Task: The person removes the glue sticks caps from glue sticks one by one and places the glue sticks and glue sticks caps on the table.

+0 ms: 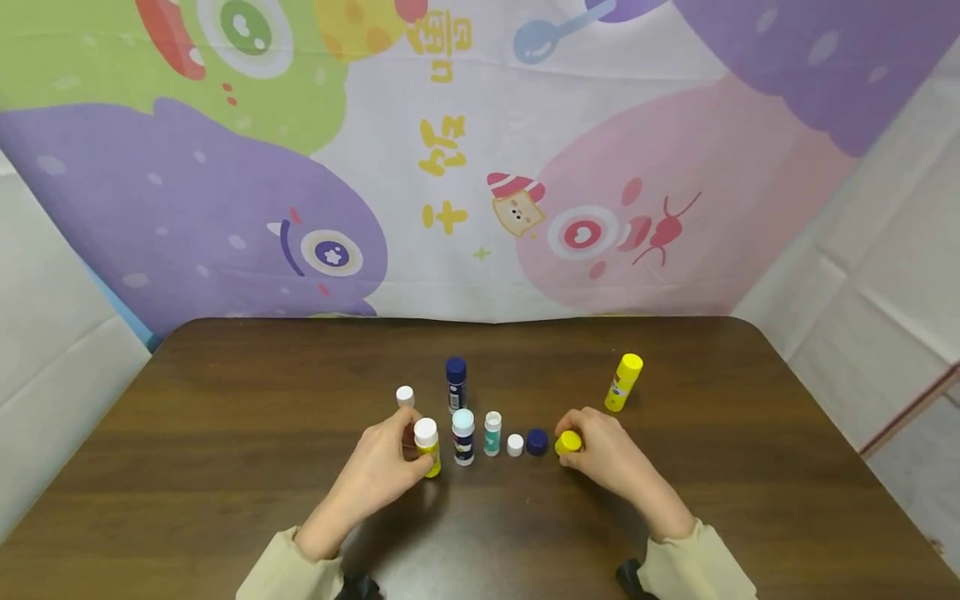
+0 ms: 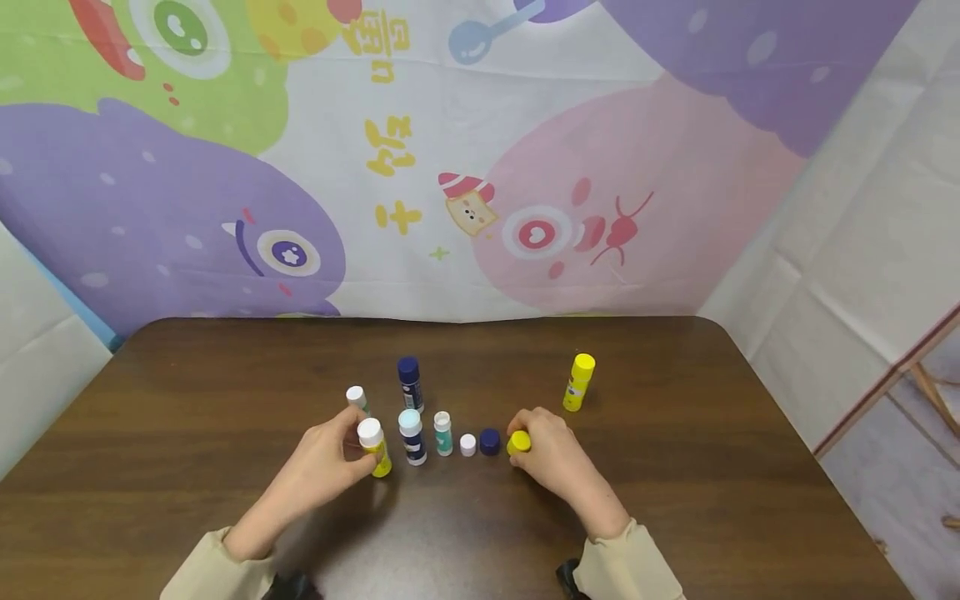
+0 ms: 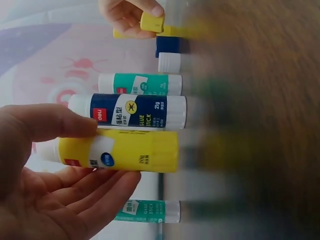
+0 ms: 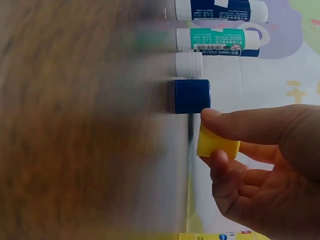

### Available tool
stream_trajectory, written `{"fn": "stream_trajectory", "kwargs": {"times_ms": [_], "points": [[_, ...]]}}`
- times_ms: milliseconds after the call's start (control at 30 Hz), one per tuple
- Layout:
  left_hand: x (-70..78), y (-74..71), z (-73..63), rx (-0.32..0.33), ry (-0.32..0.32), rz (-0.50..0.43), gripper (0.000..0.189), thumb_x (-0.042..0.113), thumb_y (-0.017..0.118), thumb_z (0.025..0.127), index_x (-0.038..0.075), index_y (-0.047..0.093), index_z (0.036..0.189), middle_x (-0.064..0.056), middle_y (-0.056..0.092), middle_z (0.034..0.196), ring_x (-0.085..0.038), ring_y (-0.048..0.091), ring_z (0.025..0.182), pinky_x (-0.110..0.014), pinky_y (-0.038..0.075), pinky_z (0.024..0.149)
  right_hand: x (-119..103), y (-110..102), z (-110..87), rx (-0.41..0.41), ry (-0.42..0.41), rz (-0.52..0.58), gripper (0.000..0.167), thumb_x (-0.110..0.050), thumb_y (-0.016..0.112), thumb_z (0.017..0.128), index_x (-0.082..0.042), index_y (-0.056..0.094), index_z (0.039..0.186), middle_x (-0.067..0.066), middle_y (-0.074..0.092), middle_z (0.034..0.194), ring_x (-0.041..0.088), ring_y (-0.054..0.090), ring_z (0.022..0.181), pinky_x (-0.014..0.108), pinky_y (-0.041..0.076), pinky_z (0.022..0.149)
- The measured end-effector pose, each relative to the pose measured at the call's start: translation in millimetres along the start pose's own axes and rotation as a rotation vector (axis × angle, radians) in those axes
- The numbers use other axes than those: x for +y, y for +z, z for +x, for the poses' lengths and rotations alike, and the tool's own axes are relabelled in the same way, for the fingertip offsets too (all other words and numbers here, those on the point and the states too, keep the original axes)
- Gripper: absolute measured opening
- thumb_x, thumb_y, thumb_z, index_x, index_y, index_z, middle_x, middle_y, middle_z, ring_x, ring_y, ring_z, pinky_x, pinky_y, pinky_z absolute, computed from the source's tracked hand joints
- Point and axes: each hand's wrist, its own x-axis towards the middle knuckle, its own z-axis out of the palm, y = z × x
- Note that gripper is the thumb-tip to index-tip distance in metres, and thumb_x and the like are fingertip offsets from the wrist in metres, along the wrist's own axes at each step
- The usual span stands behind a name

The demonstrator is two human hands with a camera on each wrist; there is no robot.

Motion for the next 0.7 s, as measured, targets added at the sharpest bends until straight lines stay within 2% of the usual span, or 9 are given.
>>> {"fn": "stream_trajectory", "kwargs": {"times_ms": [167,467,600,700], "points": [[-3.1,1.8,-1.1,-0.021,0.005,0.01,0.023,0.002,0.068,0.068,0.01,0.055,0.085,-0.001,0.063,0.078,-0.008,0.061,0.073,-0.024,0.051,0.067,1.3,3.0,-0.2,-0.023,-0.003,-0.016,0.022,-0.001,0.073,0.07,-0.006,0.063,0.09,0.002,0.056,0.084,0.014,0.05,0.073,0.03,0.045,0.069],[-0.6,-0.1,-4.3,-0.011,-0.001,0.092,0.028,0.004,0.069,0.068,0.008,0.056,0.092,-0.002,0.062,0.081,-0.015,0.057,0.073,-0.029,0.047,0.066,1.8,6.1,-0.3,-0.057,0.003,-0.036,0.022,-0.001,0.072,0.07,-0.005,0.063,0.09,0.002,0.056,0.082,0.013,0.049,0.071,0.029,0.043,0.066],[5.4,-1.5,-5.0,0.035,0.039,0.124,0.04,0.01,0.074,0.067,0.007,0.056,0.102,-0.003,0.061,0.087,-0.019,0.057,0.075,-0.031,0.046,0.066,1.6,3.2,-1.0,-0.054,-0.001,-0.044,0.022,-0.003,0.073,0.07,-0.005,0.063,0.09,0.002,0.055,0.082,0.014,0.048,0.07,0.029,0.043,0.065],[15.0,-1.9,-7.4,0.111,0.114,0.141,0.047,0.011,0.076,0.068,0.004,0.055,0.109,-0.006,0.061,0.097,-0.02,0.059,0.082,-0.034,0.048,0.069,1.3,-1.4,-3.6,-0.057,0.008,-0.054,0.023,-0.006,0.072,0.072,-0.005,0.063,0.093,0.002,0.055,0.085,0.015,0.051,0.075,0.032,0.045,0.069]]}}
